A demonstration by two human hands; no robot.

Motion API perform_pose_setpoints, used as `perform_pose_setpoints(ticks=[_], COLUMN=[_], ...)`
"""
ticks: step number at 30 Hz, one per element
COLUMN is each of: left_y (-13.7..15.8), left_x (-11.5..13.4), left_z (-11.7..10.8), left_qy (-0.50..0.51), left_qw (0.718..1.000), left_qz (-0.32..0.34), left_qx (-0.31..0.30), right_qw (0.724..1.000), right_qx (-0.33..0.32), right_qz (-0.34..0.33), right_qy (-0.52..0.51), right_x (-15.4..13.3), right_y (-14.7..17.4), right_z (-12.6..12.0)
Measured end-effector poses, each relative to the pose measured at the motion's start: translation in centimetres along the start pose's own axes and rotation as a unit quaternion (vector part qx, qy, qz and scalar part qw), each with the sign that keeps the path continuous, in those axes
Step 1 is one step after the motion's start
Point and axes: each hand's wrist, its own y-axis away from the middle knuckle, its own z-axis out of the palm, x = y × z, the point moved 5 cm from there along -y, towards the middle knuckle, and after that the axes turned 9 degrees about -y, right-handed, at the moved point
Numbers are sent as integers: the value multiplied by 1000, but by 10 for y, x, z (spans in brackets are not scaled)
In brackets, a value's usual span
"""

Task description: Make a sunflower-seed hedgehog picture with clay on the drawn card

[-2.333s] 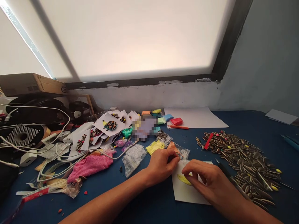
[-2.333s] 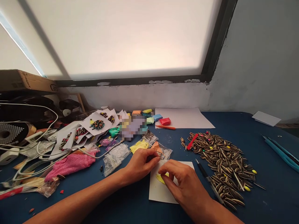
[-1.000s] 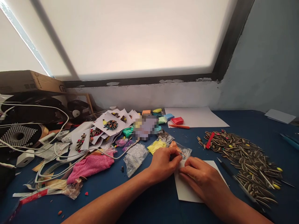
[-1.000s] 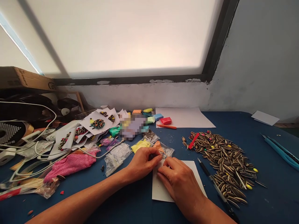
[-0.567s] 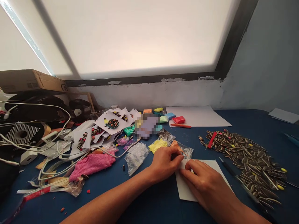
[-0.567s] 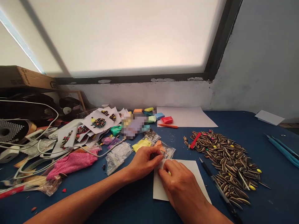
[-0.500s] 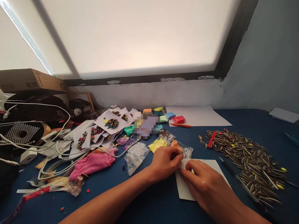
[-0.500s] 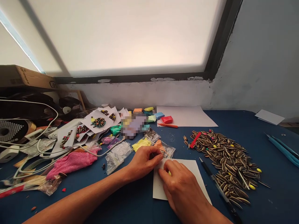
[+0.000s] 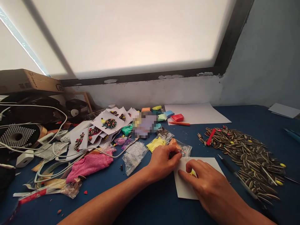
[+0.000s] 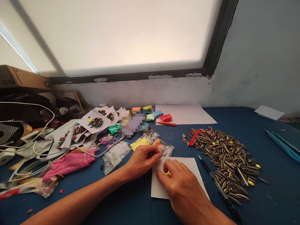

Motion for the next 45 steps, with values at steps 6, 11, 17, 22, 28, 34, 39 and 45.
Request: perform_pose_setpoints(ticks=[6,11,17,22,28,34,39,45], left_y=[0,0,-1,1,11,15,16,18], left_x=[0,-1,-2,15,37,38,33,34], left_z=[0,1,-3,-11,-5,7,12,14], left_qy=[-4,15,61,42,153,228,213,206], left_qw=[1000,1000,998,998,982,956,954,953], left_qz=[3,-6,-20,42,-13,-56,-51,-53], left_qx=[-9,-24,-11,-18,-106,-177,-206,-213], right_qw=[1000,1000,999,994,936,923,932,936], right_qx=[22,19,14,39,34,27,25,41], right_qz=[-20,-4,49,99,231,229,215,205], right_qy=[-5,11,19,-18,-262,-307,-290,-284], right_x=[-1,8,35,51,48,38,39,37], right_y=[3,5,9,11,5,4,5,6], right_z=[-4,-9,-17,-24,-31,-29,-25,-26])
